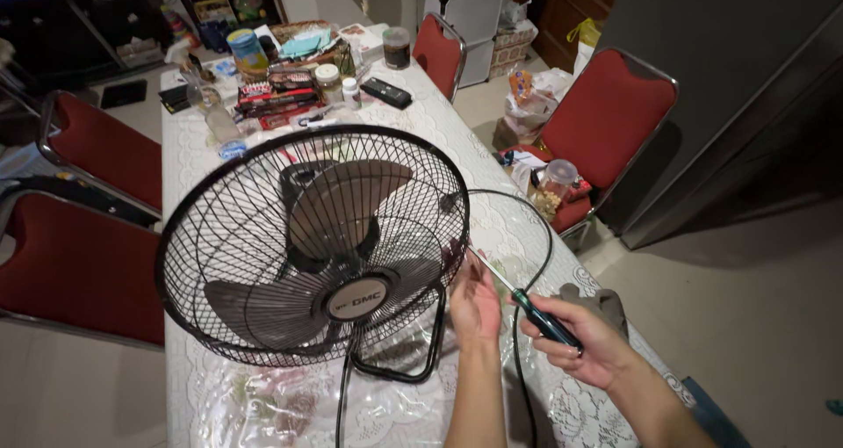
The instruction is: The person uses a screwdriver to tighten screws on the base and neck of a table fan placed on a dining table. The person repeatedly adjusts the fan's position and continues to secure the screws throughout the clip.
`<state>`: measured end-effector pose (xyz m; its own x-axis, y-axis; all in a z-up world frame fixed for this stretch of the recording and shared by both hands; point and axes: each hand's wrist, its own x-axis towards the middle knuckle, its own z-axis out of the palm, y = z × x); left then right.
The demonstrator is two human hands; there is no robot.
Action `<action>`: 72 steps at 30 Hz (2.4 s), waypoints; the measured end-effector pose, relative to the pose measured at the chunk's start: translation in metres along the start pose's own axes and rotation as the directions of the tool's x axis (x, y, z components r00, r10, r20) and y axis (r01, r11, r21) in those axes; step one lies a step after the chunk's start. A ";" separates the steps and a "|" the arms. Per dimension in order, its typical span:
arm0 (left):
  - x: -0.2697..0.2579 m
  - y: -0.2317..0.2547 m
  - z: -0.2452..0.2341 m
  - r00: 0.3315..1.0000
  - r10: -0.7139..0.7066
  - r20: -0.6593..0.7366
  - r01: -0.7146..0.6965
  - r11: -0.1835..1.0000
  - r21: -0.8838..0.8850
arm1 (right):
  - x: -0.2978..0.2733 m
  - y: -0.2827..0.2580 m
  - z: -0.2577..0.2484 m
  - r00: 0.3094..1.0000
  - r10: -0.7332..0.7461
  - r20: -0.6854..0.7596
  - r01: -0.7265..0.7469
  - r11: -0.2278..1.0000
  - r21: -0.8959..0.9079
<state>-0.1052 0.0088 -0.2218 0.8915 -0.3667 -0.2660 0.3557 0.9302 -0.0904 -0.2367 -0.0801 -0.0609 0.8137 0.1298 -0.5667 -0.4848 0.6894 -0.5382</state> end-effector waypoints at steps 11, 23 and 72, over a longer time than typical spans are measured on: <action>-0.013 -0.012 0.026 0.969 0.245 -0.028 -0.239 0.962 0.134 | -0.015 0.004 0.012 0.977 -0.077 -0.201 0.038 0.981 -0.192; -0.009 -0.013 0.019 0.981 0.139 -0.135 -0.110 0.973 0.205 | -0.033 0.003 0.047 0.923 -0.140 -0.357 -0.014 0.918 -0.396; 0.011 -0.028 0.000 0.973 0.231 0.019 -0.231 0.973 0.003 | -0.019 0.055 0.099 0.665 -0.704 -0.250 -0.567 -0.258 -0.782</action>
<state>-0.1052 -0.0215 -0.2226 0.9547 -0.1422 -0.2614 0.1410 0.9897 -0.0234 -0.2471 0.0253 -0.0181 0.8024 -0.5767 -0.1539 -0.5869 -0.8092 -0.0276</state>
